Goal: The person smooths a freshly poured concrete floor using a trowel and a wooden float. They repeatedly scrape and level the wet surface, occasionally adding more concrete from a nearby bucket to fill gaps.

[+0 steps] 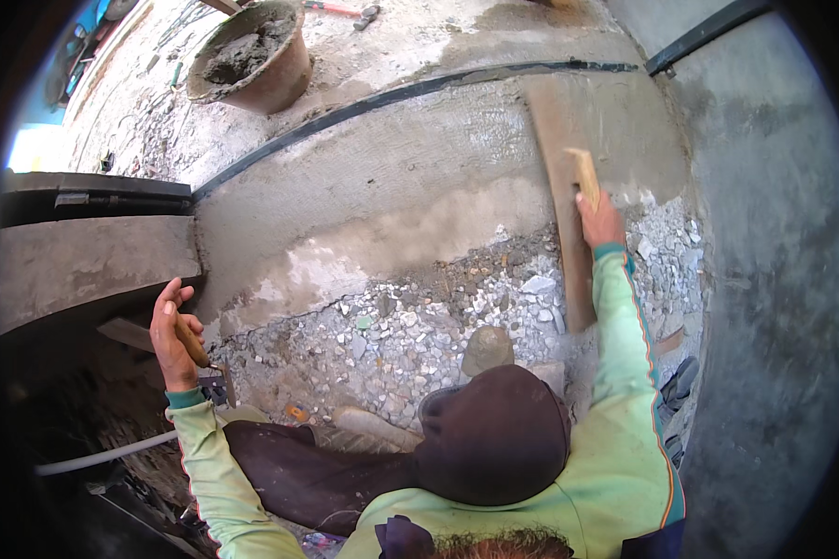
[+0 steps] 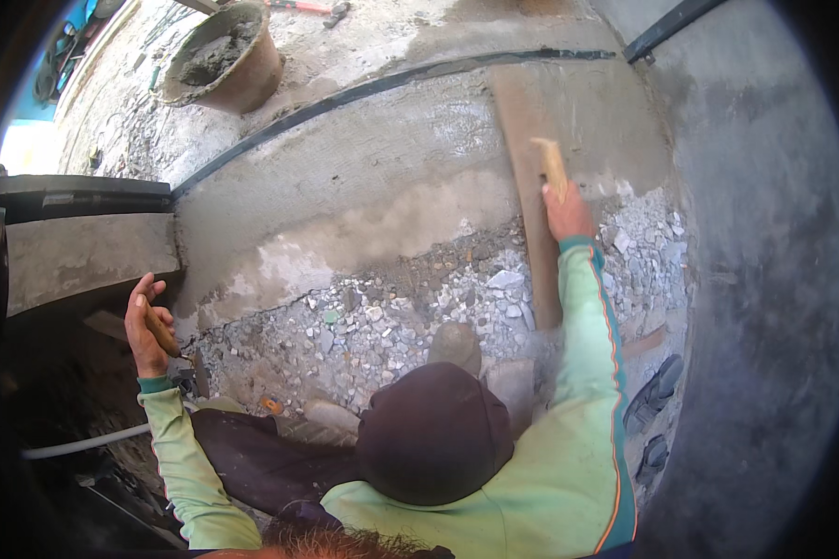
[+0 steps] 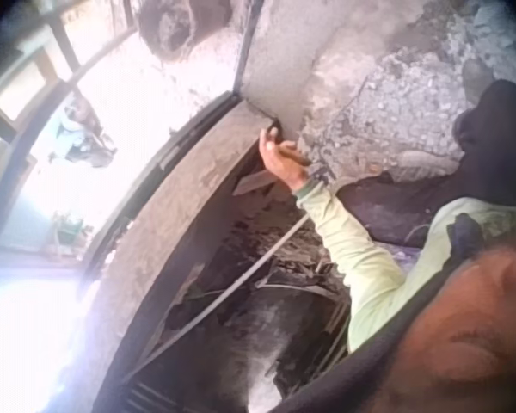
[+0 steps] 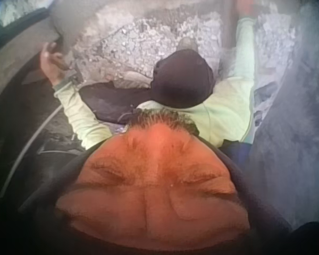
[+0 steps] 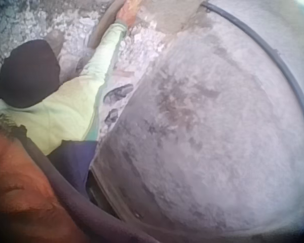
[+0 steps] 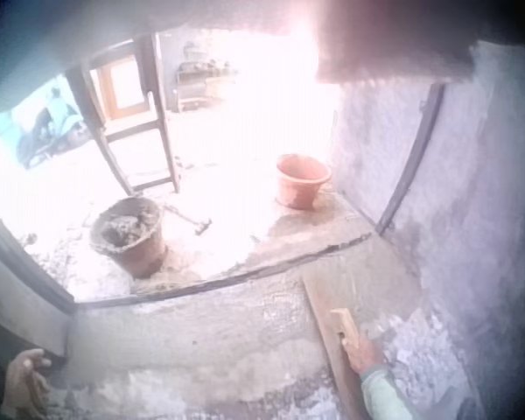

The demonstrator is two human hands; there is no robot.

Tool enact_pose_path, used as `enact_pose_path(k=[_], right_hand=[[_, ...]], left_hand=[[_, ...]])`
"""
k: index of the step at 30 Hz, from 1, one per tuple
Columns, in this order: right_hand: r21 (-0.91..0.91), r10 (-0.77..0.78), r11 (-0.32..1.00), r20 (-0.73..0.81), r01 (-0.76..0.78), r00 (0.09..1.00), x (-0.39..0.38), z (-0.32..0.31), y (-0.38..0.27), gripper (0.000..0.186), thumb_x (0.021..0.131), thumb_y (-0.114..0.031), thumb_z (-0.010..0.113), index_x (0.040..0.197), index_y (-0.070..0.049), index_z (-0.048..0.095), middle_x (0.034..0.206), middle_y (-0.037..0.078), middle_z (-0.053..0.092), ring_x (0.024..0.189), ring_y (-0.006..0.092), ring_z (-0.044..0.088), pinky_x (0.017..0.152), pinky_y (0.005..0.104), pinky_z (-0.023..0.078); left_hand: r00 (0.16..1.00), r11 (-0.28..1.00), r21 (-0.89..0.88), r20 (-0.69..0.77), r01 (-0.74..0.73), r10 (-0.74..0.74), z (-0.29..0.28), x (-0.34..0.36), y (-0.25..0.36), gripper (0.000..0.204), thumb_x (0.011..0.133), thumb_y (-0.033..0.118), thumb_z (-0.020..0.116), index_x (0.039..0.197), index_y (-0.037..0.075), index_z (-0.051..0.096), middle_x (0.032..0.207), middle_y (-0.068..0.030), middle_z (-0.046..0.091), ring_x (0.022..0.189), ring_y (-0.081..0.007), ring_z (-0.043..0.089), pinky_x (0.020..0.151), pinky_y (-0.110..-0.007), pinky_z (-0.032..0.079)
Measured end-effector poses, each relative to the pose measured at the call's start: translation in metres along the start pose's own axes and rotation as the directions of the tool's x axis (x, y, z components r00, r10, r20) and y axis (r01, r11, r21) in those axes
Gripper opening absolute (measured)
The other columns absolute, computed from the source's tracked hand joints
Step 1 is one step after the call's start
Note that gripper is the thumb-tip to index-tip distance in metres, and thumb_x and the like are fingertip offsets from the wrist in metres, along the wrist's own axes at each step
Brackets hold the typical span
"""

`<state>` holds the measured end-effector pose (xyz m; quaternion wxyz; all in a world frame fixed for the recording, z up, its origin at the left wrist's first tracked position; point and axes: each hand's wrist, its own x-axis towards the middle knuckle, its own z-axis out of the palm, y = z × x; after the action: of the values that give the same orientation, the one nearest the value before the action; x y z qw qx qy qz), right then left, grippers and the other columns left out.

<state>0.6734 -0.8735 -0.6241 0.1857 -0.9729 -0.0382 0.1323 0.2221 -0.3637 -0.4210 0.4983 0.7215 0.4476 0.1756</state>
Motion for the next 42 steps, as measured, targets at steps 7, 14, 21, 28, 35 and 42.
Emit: enact_pose_path(k=[7,14,21,28,35,42], right_hand=[[0.019,0.0,1.0,0.06,-0.002,0.998,0.016,0.038,-0.036,0.053,0.094,-0.051,0.062,0.123,-0.008,0.054,0.108,0.028,0.07,0.102,0.0486,0.067,0.089,0.0571,0.051],[-0.089,-0.135,0.982,0.29,0.168,0.947,-0.065,0.068,-0.115,0.048,0.094,-0.048,0.06,0.124,-0.011,0.053,0.102,0.021,0.073,0.099,0.0425,0.07,0.086,0.0561,0.054],[-0.137,-0.109,0.981,0.211,0.14,0.971,-0.051,0.062,-0.095,0.049,0.096,-0.051,0.058,0.12,-0.009,0.056,0.102,0.022,0.072,0.093,0.044,0.071,0.08,0.0563,0.055],[-0.116,0.068,0.99,-0.12,-0.082,0.99,0.035,0.004,0.0,0.056,0.094,-0.053,0.061,0.122,-0.006,0.056,0.101,0.027,0.071,0.095,0.0472,0.069,0.083,0.0587,0.054],[-0.029,-0.081,0.996,0.082,0.084,0.993,0.001,0.044,-0.048,0.056,0.093,-0.055,0.061,0.12,-0.006,0.056,0.104,0.028,0.07,0.098,0.0453,0.07,0.088,0.0561,0.053],[-0.07,-0.153,0.982,0.233,0.174,0.96,-0.058,0.072,-0.115,0.05,0.094,-0.05,0.06,0.123,-0.01,0.052,0.099,0.025,0.071,0.093,0.0449,0.07,0.083,0.0558,0.054]], left_hand=[[0.999,1.0,0.007,0.03,-0.02,0.02,0.01,0.008,0.001,0.057,0.103,0.045,0.047,0.144,0.007,0.056,0.127,-0.009,0.064,0.067,-0.0075,0.054,0.057,-0.022,0.044],[0.998,1.0,0.006,0.061,-0.01,0.009,0.022,0.013,0.002,0.058,0.102,0.046,0.048,0.144,0.006,0.056,0.126,-0.0086,0.065,0.067,-0.0078,0.055,0.056,-0.023,0.044],[0.999,0.999,0.042,0.045,-0.032,0.03,0.015,0.005,0.009,0.057,0.102,0.045,0.048,0.143,0.006,0.057,0.125,-0.0084,0.065,0.067,-0.0079,0.054,0.056,-0.023,0.043],[0.998,0.998,-0.011,-0.014,-0.058,0.058,0.005,-0.015,0.02,0.056,0.101,0.042,0.048,0.142,0.004,0.057,0.125,-0.0092,0.065,0.068,-0.008,0.054,0.057,-0.023,0.043],[0.992,0.992,-0.014,0.008,-0.122,0.122,0.007,-0.022,0.03,0.057,0.101,0.042,0.048,0.142,0.004,0.056,0.125,-0.0096,0.065,0.069,-0.0074,0.054,0.058,-0.023,0.044],[0.993,0.994,0.034,0.062,-0.1,0.098,0.019,-0.017,0.029,0.06,0.101,0.046,0.048,0.144,0.005,0.055,0.127,-0.0085,0.064,0.071,-0.0072,0.054,0.06,-0.022,0.043]])
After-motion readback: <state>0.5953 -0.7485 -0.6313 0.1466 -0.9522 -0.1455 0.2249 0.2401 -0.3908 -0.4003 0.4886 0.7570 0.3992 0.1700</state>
